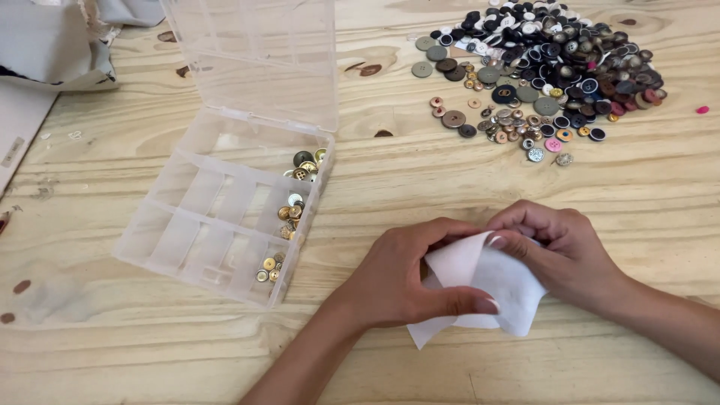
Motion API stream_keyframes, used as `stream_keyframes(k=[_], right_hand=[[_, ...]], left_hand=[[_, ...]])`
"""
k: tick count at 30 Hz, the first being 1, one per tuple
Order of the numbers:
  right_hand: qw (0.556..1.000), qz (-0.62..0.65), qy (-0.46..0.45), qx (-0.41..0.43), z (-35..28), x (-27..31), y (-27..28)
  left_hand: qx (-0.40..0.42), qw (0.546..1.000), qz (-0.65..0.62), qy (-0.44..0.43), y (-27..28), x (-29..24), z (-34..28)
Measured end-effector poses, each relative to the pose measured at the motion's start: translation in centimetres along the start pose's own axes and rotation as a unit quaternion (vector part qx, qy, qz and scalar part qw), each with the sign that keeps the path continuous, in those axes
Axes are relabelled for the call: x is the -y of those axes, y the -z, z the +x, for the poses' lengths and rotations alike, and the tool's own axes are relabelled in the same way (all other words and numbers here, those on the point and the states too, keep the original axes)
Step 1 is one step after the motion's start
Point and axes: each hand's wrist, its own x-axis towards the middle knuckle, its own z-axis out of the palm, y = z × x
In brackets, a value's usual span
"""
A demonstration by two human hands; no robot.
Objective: The person picks up various buttons from a pile on a wooden table and wipes them with a white cloth. They then place the cleaned buttons into a clear plastic organizer box with multiple compartments.
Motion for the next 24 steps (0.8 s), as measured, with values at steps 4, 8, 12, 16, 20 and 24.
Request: stream_keyframes(k=[4,8,12,16,20,24], right_hand=[[0.992,-0.054,0.106,0.049,-0.2,-0.6,0.3],[0.993,-0.034,0.109,0.042,-0.2,0.0,0.4],[0.998,0.044,0.047,0.022,0.2,0.2,-0.2],[0.990,0.118,0.056,0.055,-0.1,1.6,-1.3],[0.991,0.065,0.106,-0.047,0.6,2.3,-0.7],[0.964,0.093,0.164,-0.187,3.1,0.6,1.7]], left_hand=[[-0.007,1.000,-0.027,-0.001,-1.5,0.8,0.2],[0.001,0.993,-0.093,0.079,-2.2,2.0,0.2],[0.046,0.967,-0.237,0.080,-2.1,1.7,-0.2],[0.042,0.981,-0.117,0.149,-3.4,1.2,0.1],[0.037,0.924,-0.362,0.115,-5.6,4.9,0.7],[0.050,0.878,-0.446,0.167,-5.9,5.2,3.0]])
